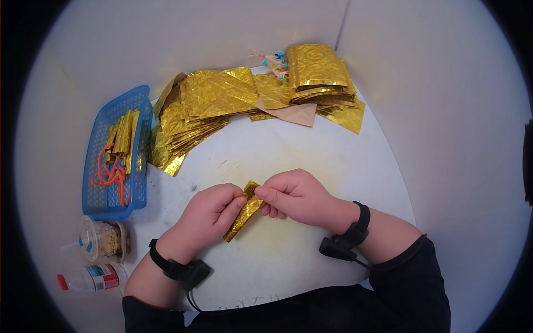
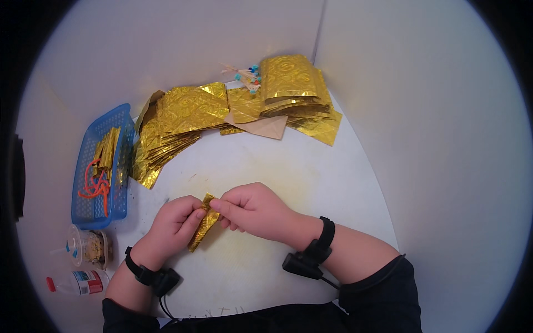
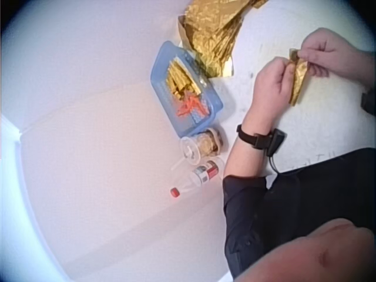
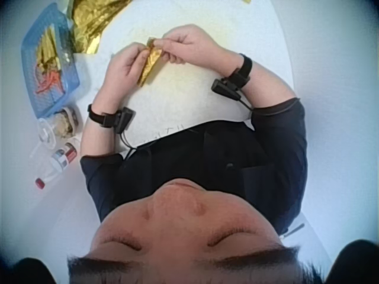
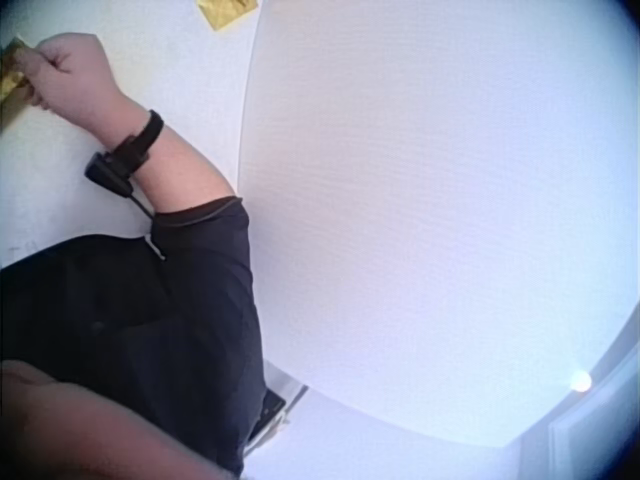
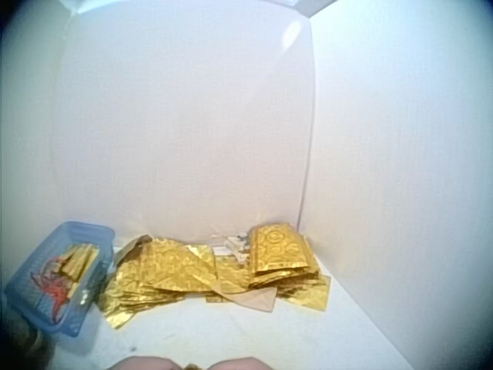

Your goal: Folding gold-colored foil sheets around paper boards to prepare packaging inserts.

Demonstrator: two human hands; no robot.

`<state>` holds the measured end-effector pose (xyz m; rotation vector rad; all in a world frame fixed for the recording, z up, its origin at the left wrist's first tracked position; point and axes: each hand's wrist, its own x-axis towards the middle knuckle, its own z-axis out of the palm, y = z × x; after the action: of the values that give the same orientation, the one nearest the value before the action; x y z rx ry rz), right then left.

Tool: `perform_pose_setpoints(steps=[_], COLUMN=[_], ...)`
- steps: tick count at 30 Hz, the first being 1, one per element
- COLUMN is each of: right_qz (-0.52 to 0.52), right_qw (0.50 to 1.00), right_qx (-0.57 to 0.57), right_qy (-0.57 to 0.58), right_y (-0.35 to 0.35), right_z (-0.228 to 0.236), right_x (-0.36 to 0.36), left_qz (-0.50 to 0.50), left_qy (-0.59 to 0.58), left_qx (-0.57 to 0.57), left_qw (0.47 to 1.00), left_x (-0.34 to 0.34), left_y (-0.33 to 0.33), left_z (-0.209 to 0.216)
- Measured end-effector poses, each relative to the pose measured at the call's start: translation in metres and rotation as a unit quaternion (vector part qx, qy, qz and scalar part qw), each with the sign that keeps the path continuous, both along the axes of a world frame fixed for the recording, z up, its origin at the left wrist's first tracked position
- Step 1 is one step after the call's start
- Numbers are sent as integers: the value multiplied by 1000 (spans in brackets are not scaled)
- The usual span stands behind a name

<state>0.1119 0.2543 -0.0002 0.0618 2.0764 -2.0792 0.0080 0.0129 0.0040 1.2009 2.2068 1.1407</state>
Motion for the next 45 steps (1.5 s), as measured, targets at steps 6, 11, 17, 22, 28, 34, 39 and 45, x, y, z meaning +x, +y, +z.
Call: perform_pose_setpoints(steps=[6,11,17,22,28,34,39,45], right_qz=[-22,16,-45,-147,-62,-64,-40,4], right_qw=[997,984,980,989,991,996,997,999], right_qx=[60,138,121,-28,-86,53,-8,0], right_qy=[44,113,155,10,-83,-28,-58,-32], right_y=[4,4,1,1,6,9,-7,-10], right_z=[-2,-2,-2,-6,-10,-3,6,9], right_x=[3,1,0,-3,-4,0,0,0], left_qz=[-6,-43,-55,-58,0,0,26,61], left_qy=[13,34,1,78,24,45,51,45], left_qx=[9,18,28,8,29,12,52,77], left_qw=[1000,998,998,995,999,999,997,994], left_x=[0,0,-4,-7,-1,-4,0,-2], left_y=[2,-4,-1,-3,0,2,1,-1], left_z=[4,1,-2,-6,-6,-4,-3,-6])
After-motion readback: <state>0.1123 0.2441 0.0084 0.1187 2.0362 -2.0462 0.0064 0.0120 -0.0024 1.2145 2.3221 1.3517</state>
